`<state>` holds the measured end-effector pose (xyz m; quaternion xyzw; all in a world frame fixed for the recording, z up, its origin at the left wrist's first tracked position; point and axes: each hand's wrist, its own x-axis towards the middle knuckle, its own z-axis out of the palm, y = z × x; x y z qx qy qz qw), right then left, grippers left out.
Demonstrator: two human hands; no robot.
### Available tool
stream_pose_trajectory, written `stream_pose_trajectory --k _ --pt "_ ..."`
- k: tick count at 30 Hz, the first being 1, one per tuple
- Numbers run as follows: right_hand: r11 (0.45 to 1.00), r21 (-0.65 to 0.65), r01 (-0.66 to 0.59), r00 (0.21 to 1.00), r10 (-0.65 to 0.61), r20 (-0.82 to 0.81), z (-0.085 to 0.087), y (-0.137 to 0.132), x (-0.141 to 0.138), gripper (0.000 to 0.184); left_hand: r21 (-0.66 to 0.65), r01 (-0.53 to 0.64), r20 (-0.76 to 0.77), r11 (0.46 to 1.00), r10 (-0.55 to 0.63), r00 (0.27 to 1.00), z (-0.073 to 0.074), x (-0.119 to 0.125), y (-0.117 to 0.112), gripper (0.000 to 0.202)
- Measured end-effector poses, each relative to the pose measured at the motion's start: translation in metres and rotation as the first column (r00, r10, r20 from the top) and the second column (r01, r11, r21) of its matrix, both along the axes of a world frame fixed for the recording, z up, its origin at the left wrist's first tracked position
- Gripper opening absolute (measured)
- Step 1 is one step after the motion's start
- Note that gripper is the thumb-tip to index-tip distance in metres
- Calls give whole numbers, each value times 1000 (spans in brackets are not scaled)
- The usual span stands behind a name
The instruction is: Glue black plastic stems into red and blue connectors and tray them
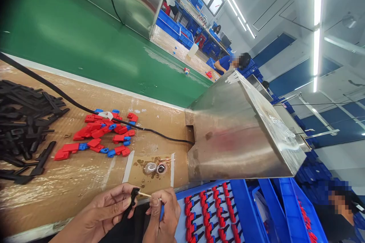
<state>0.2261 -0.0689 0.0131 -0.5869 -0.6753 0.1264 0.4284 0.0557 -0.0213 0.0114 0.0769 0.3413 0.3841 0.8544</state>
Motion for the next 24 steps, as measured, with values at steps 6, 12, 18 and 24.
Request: stream_pose_trajectory --k 6,12,18,24 --pt "1000 1 -4 998 4 55 8 2 -6 20 40 17 -44 999 -16 999 5 -3 0 48" --pt "994 101 46 975 -67 210 14 -2 -19 21 58 52 -26 997 -50 998 -19 -1 -4 47" --pt "992 127 20 957 -56 284 15 -4 -22 22 3 -41 -93 999 41 995 -9 1 -7 52" --pt "989 142 29 973 -61 223 17 -2 -29 22 198 -105 -184 975 142 973 -7 -2 -6 48"
